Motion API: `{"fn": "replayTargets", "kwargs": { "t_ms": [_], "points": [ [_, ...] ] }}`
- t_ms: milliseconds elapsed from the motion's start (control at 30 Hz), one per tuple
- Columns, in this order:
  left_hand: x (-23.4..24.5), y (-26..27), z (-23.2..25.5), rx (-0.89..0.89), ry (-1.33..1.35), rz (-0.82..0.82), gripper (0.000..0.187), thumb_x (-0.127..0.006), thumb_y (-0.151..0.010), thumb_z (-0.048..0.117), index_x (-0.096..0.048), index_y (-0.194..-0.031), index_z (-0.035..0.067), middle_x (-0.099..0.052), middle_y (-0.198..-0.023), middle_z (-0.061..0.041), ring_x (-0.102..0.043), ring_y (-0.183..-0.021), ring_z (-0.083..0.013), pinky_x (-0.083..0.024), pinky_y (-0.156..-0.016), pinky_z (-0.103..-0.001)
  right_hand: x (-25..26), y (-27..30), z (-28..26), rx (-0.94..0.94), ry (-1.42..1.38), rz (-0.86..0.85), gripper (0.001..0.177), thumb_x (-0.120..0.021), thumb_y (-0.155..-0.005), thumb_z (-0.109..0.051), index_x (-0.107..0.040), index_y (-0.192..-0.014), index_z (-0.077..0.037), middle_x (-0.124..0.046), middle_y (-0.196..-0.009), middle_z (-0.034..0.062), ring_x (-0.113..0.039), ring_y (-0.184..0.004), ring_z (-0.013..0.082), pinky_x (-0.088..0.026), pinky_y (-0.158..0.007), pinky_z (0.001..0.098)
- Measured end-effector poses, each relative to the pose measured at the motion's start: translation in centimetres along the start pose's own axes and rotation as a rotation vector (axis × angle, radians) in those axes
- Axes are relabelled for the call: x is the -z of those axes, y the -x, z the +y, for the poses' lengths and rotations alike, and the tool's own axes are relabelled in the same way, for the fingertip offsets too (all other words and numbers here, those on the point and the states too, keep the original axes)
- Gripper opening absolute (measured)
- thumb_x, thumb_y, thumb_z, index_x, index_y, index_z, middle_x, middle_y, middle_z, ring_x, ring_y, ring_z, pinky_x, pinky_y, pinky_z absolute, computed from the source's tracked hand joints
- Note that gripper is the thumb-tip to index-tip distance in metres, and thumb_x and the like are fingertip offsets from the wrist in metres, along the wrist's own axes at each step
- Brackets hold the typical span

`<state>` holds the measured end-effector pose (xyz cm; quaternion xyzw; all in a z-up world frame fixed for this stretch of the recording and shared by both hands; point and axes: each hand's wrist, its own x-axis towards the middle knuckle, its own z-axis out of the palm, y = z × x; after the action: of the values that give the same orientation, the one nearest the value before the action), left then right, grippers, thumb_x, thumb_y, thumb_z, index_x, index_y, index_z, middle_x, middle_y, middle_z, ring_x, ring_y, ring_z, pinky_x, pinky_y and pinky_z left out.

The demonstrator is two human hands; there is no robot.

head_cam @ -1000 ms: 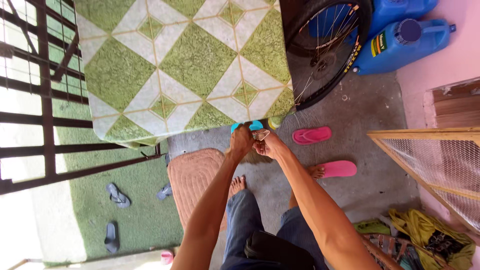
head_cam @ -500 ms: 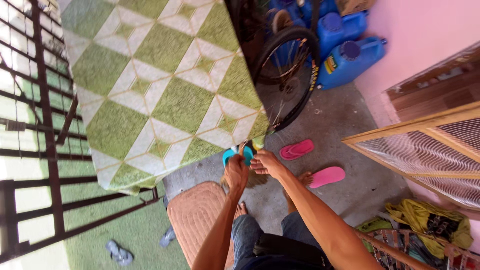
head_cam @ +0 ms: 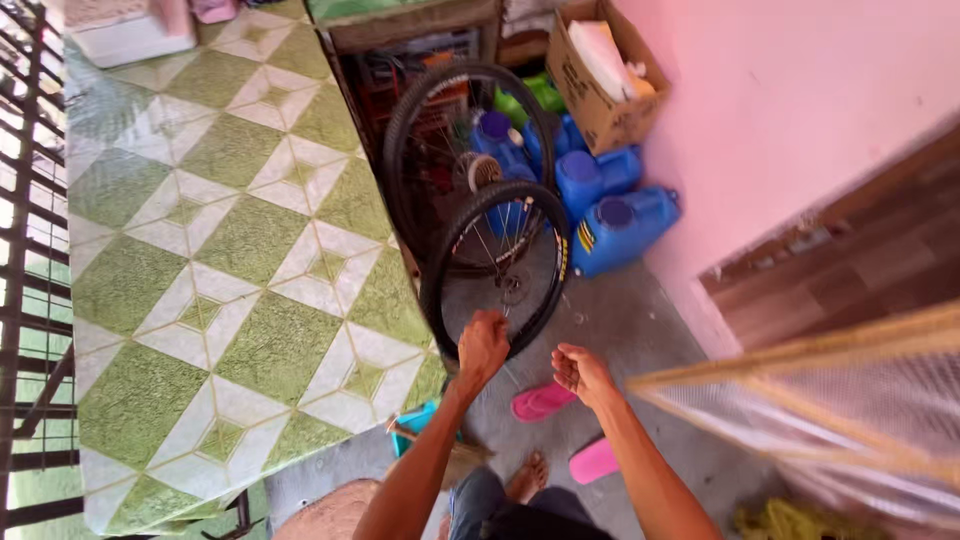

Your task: The person sweeps the floor with a broom and dustpan, moves outside to a porch area, and then works by hand to remove a tire from a bicycle wheel rim.

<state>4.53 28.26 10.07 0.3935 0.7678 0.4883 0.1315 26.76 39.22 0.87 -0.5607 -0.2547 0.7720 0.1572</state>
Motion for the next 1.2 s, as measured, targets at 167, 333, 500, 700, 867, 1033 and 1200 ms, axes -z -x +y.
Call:
{"fn": "replayTargets", "kwargs": {
  "t_ms": [167, 333, 500, 700, 867, 1033, 1200],
  "points": [
    [-2.1, -9.2, -1.0, 0.031, -0.270, -0.136, 0.027, -0.058, -0.083, 0.010, -0.067, -0.109, 0.008, -0.059, -0.110, -0.027, -0.064, -0.099, -0.0483, -0.053, -0.085, -0.057, -6.7, -4.7, -9.6, 0.067, 0.169, -0.120, 0.028, -0.054, -0.100, -0.021, -0.067, -0.124, -0.013, -0.074, -0.102, 0.0005, -0.070, -0.088, 0.0122, -0.059, -0.081, 0.0382],
    [-3.7, -17.2, -8.1, 0.062, -0.396, -0.107, 0.038, -0.062, -0.078, 0.012, -0.059, -0.115, 0.003, -0.057, -0.111, -0.029, -0.061, -0.101, -0.0502, -0.053, -0.085, -0.058, -13.3, -7.9, -13.0, 0.048, 0.205, -0.181, 0.031, -0.053, -0.100, -0.021, -0.066, -0.128, -0.014, -0.074, -0.105, -0.0001, -0.070, -0.092, 0.0121, -0.059, -0.085, 0.0381],
    [-8.0, -23.9, -18.9, 0.175, -0.469, -0.109, 0.045, -0.066, -0.080, 0.017, -0.057, -0.122, 0.003, -0.058, -0.116, -0.028, -0.061, -0.106, -0.0503, -0.053, -0.090, -0.057, -17.9, -15.8, -13.6, -0.018, 0.241, -0.164, 0.037, -0.059, -0.095, -0.020, -0.065, -0.130, -0.015, -0.075, -0.110, -0.0004, -0.070, -0.098, 0.0137, -0.057, -0.086, 0.0419],
    [-11.5, -30.8, -29.5, 0.421, -0.270, -0.225, 0.081, -0.076, -0.072, 0.027, -0.045, -0.142, 0.002, -0.052, -0.132, -0.033, -0.054, -0.116, -0.0549, -0.047, -0.099, -0.057, -21.5, -26.2, -14.7, 0.005, 0.325, -0.123, 0.069, -0.067, -0.084, -0.040, -0.052, -0.147, -0.019, -0.066, -0.136, 0.0013, -0.058, -0.129, 0.0205, -0.048, -0.103, 0.0486],
    [-13.2, -29.2, -32.3, 0.491, -0.278, -0.248, 0.051, -0.070, -0.074, 0.025, -0.066, -0.120, 0.003, -0.068, -0.118, -0.024, -0.064, -0.110, -0.0432, -0.050, -0.096, -0.051, -22.3, -28.1, -16.7, -0.052, 0.286, -0.015, 0.086, -0.070, -0.078, -0.052, -0.041, -0.153, -0.020, -0.058, -0.146, 0.0021, -0.052, -0.136, 0.0234, -0.038, -0.108, 0.0532],
    [-17.7, -23.5, -29.3, 0.482, 0.146, -0.493, 0.042, -0.066, -0.072, 0.018, -0.068, -0.110, 0.001, -0.069, -0.090, -0.027, -0.068, -0.084, -0.0407, -0.054, -0.075, -0.050, -20.4, -26.9, -17.5, -0.114, 0.235, 0.137, 0.087, -0.070, -0.074, -0.057, -0.047, -0.148, -0.017, -0.051, -0.147, 0.0017, -0.051, -0.133, 0.0267, -0.037, -0.103, 0.0562],
    [-20.7, -19.2, -17.6, 0.220, 0.046, -0.731, 0.036, -0.051, -0.088, 0.022, -0.072, -0.114, 0.009, -0.072, -0.092, -0.016, -0.072, -0.085, -0.0342, -0.056, -0.076, -0.047, -12.0, -24.1, -14.2, 0.070, 0.672, 0.582, 0.096, -0.091, -0.068, -0.038, -0.042, -0.144, -0.006, -0.068, -0.123, 0.0247, -0.067, -0.115, 0.0408, -0.054, -0.097, 0.0437]
  ]
}}
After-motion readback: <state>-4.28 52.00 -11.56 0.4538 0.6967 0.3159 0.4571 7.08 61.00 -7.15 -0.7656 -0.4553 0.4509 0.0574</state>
